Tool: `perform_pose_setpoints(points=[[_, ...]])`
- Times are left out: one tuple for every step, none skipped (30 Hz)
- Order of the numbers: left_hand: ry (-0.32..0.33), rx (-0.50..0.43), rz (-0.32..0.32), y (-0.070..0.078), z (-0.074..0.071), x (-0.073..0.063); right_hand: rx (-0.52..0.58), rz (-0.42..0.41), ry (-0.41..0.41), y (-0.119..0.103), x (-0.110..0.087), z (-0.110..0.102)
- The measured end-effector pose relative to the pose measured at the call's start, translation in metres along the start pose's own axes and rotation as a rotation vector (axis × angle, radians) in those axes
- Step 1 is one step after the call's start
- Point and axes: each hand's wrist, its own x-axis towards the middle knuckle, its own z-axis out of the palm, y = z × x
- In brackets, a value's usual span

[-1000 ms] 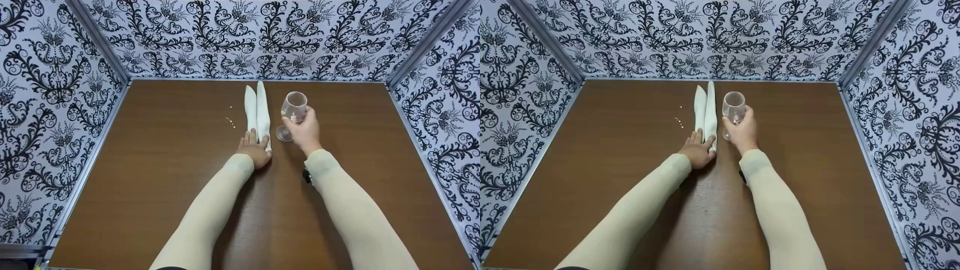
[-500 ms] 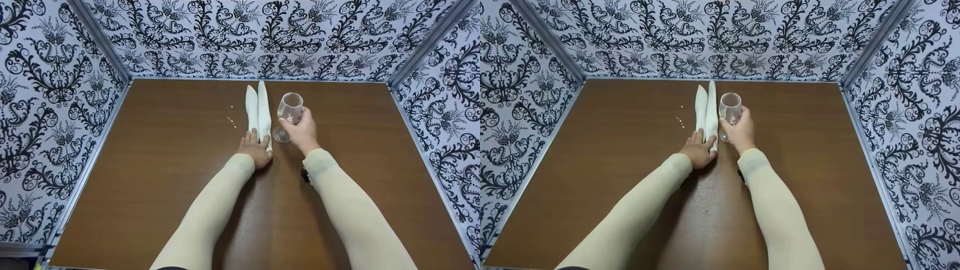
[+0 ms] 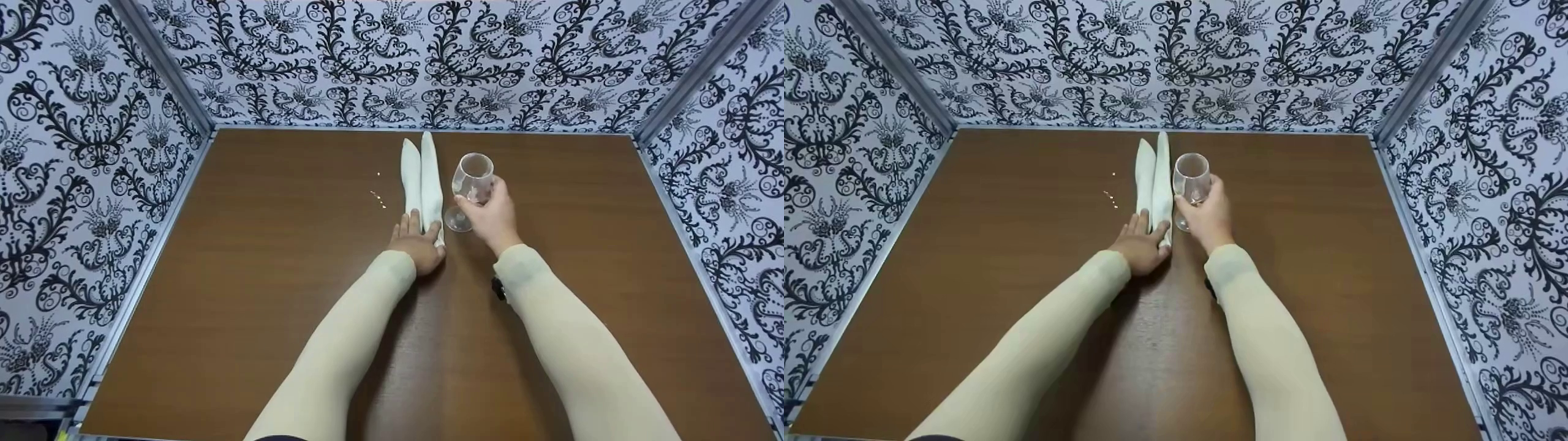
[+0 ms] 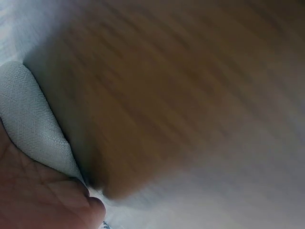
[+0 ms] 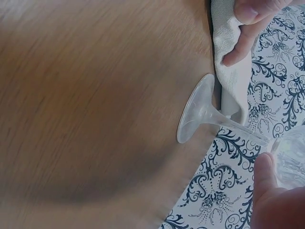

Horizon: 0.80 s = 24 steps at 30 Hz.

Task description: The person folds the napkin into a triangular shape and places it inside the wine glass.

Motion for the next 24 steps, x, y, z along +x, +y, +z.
perform_pose_setpoints(points=[[0.000, -0.001, 0.001, 0.000, 0.000, 0.000, 0.003, 0.001, -0.001, 0.000, 0.000, 0.000], [-0.001, -0.004, 0.001, 0.001, 0.000, -0.001, 0.006, 0.003, -0.003, 0.000, 0.000, 0.000], [0.006, -0.003, 0.002, 0.001, 0.000, -0.001, 0.010, 0.005, -0.007, 0.000, -0.001, 0.000], [0.007, -0.005, 0.002, 0.001, -0.001, -0.003, 0.018, 0.007, -0.013, 0.000, -0.001, -0.001], [0.011, -0.005, 0.002, 0.001, -0.001, -0.004, 0.024, 0.010, -0.024, 0.001, -0.001, -0.002], [0.016, -0.006, 0.001, 0.002, -0.002, -0.007, 0.029, 0.014, -0.039, 0.001, -0.001, -0.003], [0.027, -0.008, 0.001, 0.002, -0.001, -0.006, 0.030, 0.017, -0.060, 0.001, -0.001, -0.004], [0.031, -0.007, 0.000, 0.003, -0.002, -0.009, 0.021, 0.020, -0.085, 0.002, -0.002, -0.006], [0.037, -0.003, 0.001, 0.004, -0.003, -0.013, 0.000, 0.020, -0.113, 0.004, -0.002, -0.009], [0.038, -0.005, 0.001, 0.005, -0.006, -0.017, -0.034, 0.025, -0.143, 0.006, -0.003, -0.012], [0.044, -0.004, 0.002, 0.006, -0.006, -0.019, -0.088, 0.022, -0.172, 0.009, -0.003, -0.016], [0.050, -0.014, 0.005, 0.007, -0.007, -0.022, -0.154, 0.019, -0.207, 0.012, -0.004, -0.020], [0.053, -0.013, 0.009, 0.008, -0.008, -0.024, -0.229, 0.016, -0.247, 0.016, -0.004, -0.024], [0.050, -0.009, 0.012, 0.010, -0.012, -0.031, -0.315, 0.010, -0.290, 0.020, -0.005, -0.028], [0.052, -0.010, 0.013, 0.010, -0.013, -0.033, -0.401, 0.004, -0.336, 0.024, -0.006, -0.032], [0.053, -0.012, 0.014, 0.011, -0.014, -0.034, -0.486, -0.003, -0.384, 0.028, -0.007, -0.036], [0.055, -0.014, 0.015, 0.011, -0.014, -0.034, -0.561, -0.013, -0.431, 0.031, -0.008, -0.039], [0.055, -0.014, 0.017, 0.011, -0.015, -0.036, -0.622, -0.017, -0.483, 0.034, -0.010, -0.042], [0.050, -0.009, 0.016, 0.012, -0.017, -0.039, -0.674, -0.022, -0.530, 0.037, -0.011, -0.044], [0.047, -0.011, 0.015, 0.011, -0.017, -0.038, -0.717, -0.024, -0.571, 0.039, -0.013, -0.046], [0.048, -0.021, 0.013, 0.010, -0.014, -0.033, -0.750, -0.025, -0.605, 0.041, -0.015, -0.048], [0.046, -0.023, 0.011, 0.010, -0.014, -0.032, -0.776, -0.028, -0.634, 0.043, -0.016, -0.049], [0.047, -0.025, 0.011, 0.008, -0.012, -0.029, -0.795, -0.032, -0.660, 0.044, -0.017, -0.050], [0.041, -0.028, 0.010, 0.007, -0.010, -0.026, -0.809, -0.040, -0.683, 0.045, -0.019, -0.050]])
